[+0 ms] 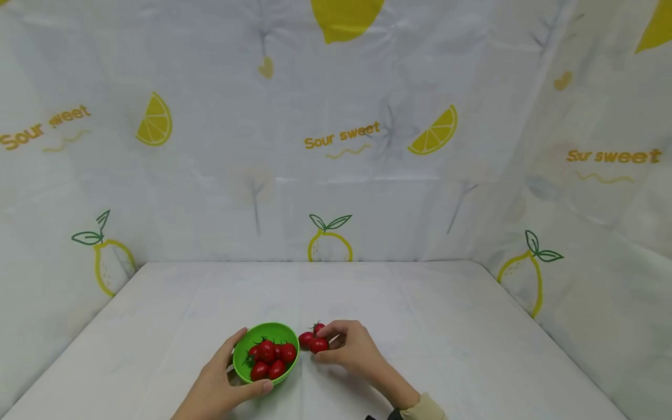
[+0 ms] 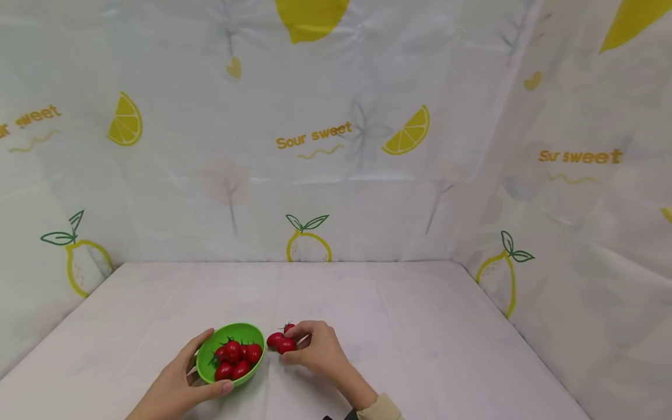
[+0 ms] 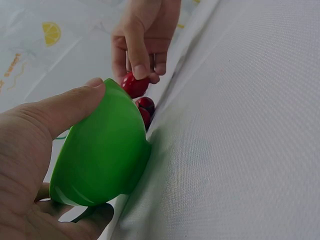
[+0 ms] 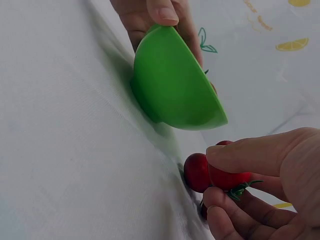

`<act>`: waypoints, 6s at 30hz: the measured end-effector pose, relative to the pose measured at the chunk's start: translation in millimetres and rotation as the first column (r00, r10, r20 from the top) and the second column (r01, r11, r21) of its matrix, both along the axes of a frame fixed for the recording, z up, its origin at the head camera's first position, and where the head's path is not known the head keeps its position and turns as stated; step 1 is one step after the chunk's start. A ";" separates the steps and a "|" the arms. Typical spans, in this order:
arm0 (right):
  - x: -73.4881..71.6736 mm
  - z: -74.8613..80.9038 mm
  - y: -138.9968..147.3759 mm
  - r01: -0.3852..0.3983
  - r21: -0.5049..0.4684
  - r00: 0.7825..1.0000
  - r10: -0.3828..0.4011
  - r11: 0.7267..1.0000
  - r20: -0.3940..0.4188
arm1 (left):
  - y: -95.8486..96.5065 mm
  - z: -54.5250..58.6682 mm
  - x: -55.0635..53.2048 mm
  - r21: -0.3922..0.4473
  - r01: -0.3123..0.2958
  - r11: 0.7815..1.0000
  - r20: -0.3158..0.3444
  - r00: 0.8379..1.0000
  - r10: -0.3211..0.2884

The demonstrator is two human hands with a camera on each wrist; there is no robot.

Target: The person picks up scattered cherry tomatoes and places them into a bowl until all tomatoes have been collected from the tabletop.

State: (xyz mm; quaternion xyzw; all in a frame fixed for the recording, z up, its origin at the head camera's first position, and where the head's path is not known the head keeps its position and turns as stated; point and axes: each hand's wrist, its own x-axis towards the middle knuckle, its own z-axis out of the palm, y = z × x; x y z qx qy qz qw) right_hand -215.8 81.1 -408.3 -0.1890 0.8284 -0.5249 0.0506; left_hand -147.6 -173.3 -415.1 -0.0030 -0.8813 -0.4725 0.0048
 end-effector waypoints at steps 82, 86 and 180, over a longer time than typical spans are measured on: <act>-10.7 44.2 -52.5 -0.169 0.115 0.965 0.188 0.979 -0.182 | -0.5 3.1 4.2 0.021 -0.001 1.000 -0.027 1.000 0.002; -9.1 46.9 -47.3 -0.130 0.103 0.972 0.147 0.986 -0.185 | 1.1 4.5 3.8 0.017 -0.008 1.000 -0.012 1.000 0.008; -49.7 2.7 4.8 -0.148 0.166 0.985 0.161 0.975 -0.070 | 1.1 0.7 1.3 -0.016 -0.003 1.000 0.003 1.000 0.003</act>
